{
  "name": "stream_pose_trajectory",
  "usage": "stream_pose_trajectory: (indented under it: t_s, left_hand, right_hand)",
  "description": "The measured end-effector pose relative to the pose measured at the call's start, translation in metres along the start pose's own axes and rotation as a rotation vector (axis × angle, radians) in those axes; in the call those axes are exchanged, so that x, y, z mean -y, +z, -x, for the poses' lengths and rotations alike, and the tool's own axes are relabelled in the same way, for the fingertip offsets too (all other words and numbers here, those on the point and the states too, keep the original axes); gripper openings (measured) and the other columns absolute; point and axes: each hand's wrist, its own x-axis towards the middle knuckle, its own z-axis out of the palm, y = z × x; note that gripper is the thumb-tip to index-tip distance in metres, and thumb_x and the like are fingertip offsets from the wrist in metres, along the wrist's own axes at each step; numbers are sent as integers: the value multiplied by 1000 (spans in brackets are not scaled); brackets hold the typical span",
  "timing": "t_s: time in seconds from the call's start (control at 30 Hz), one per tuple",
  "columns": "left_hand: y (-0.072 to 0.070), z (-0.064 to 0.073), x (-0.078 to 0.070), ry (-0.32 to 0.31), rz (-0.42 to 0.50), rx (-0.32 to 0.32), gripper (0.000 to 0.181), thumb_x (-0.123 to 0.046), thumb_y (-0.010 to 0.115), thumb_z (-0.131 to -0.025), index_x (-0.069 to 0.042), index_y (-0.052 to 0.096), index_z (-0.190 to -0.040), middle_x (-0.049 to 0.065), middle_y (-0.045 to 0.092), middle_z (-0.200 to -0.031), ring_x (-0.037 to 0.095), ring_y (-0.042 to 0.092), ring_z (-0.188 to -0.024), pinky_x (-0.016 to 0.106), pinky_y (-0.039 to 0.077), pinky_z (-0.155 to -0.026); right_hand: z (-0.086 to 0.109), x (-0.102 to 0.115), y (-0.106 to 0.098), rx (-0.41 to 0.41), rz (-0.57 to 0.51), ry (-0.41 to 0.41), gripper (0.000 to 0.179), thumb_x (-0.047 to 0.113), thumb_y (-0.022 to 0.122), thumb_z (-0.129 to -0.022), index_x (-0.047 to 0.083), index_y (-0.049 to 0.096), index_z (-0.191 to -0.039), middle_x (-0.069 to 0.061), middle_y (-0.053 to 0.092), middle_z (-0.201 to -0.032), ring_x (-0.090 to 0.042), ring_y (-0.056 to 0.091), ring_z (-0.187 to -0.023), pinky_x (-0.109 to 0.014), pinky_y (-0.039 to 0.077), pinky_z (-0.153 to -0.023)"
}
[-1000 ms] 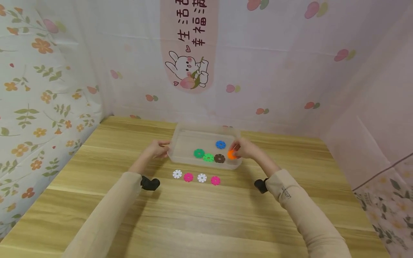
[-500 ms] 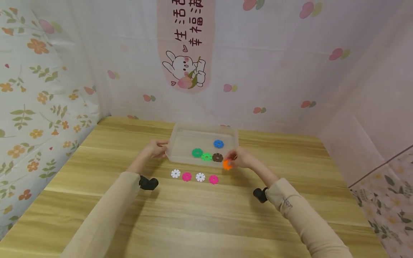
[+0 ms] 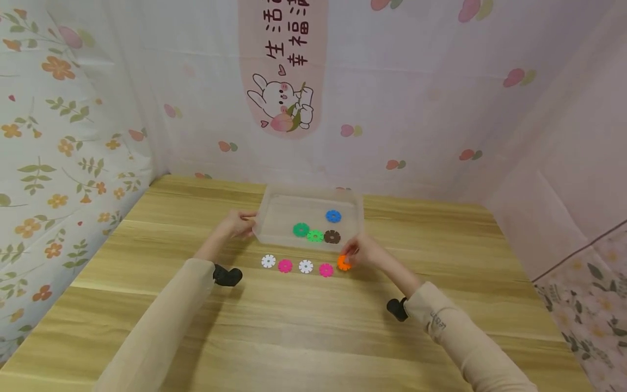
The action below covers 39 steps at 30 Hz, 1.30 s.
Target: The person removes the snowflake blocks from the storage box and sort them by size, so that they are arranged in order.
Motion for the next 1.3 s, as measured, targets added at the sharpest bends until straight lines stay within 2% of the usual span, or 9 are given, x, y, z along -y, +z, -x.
stream_pose_trajectory:
  t_s: [0.23, 0.33, 0.47, 0.7, 0.77, 0.93, 1.0, 1.13, 1.3]
  left_hand:
    - [1, 33, -23, 10, 54, 22, 39, -8, 64, -84, -18, 61, -121, 18, 66, -91, 17, 63, -62, 29, 56, -56]
    - [2, 36, -26, -18, 39, 17, 43, -11, 64, -85, -18, 57, -126, 19, 65, -100, 16, 63, -65, 28, 56, -59]
    - [3, 30, -24, -13, 29, 6, 36, -8, 60, -87, -19, 61, -121, 15, 67, -86, 17, 64, -61, 28, 56, -55]
    - [2, 41, -31, 7, -16, 27, 37, -12, 62, -87, -18, 59, -124, 21, 66, -97, 19, 65, -67, 29, 56, -58]
    - [5, 62, -48, -12, -27, 17, 37, -12, 62, -87, -17, 59, -123, 21, 65, -97, 19, 64, -66, 29, 56, -59]
    - [16, 151, -114, -93, -87, -26, 41, -6, 50, -93, -4, 46, -134, 25, 57, -117, 9, 59, -64, 20, 54, -61]
    - [17, 167, -126, -83, -72, -21, 42, -2, 46, -93, 1, 42, -134, 29, 54, -120, 7, 56, -60, 16, 52, -57]
    - [17, 155, -116, -82, -58, -18, 42, -3, 48, -93, -3, 45, -134, 26, 56, -119, 11, 60, -67, 20, 54, -61]
    - [6, 86, -60, -16, 13, 25, 37, -7, 59, -88, -15, 59, -124, 19, 65, -98, 17, 65, -68, 27, 56, -57]
  right_hand:
    - [3, -7, 16, -60, -15, 103, 13, -6, 65, -78, -12, 66, -90, -20, 68, -81, -15, 61, -69, -24, 54, -60]
    - [4, -8, 19, -90, 33, 102, 12, -5, 65, -79, -10, 66, -90, -18, 68, -81, -16, 62, -71, -26, 54, -63]
    - [5, -10, 20, -121, 96, 84, 13, -2, 66, -79, -8, 67, -90, -17, 68, -84, -21, 63, -76, -30, 55, -69]
    - [8, -10, 20, -141, 63, 86, 15, -2, 66, -78, -10, 65, -91, -19, 67, -85, -25, 64, -78, -33, 55, -72]
    - [10, -9, 18, -146, 60, 83, 16, -1, 66, -79, -11, 64, -91, -20, 67, -85, -25, 63, -78, -34, 55, -72]
    - [11, -2, 12, -149, 41, 104, 16, 0, 64, -80, -10, 64, -93, -19, 66, -85, -22, 62, -77, -33, 54, -72]
    - [10, 0, 10, -151, 36, 98, 17, 0, 64, -80, -10, 64, -94, -19, 66, -84, -21, 61, -76, -31, 55, -70]
    - [9, 2, 6, -165, 29, 66, 18, -1, 64, -80, -12, 63, -93, -19, 66, -81, -19, 61, -72, -28, 54, -66]
    - [8, 7, 0, -185, 45, 70, 17, -2, 62, -80, -12, 63, -94, -19, 66, -80, -21, 62, -72, -30, 54, -67]
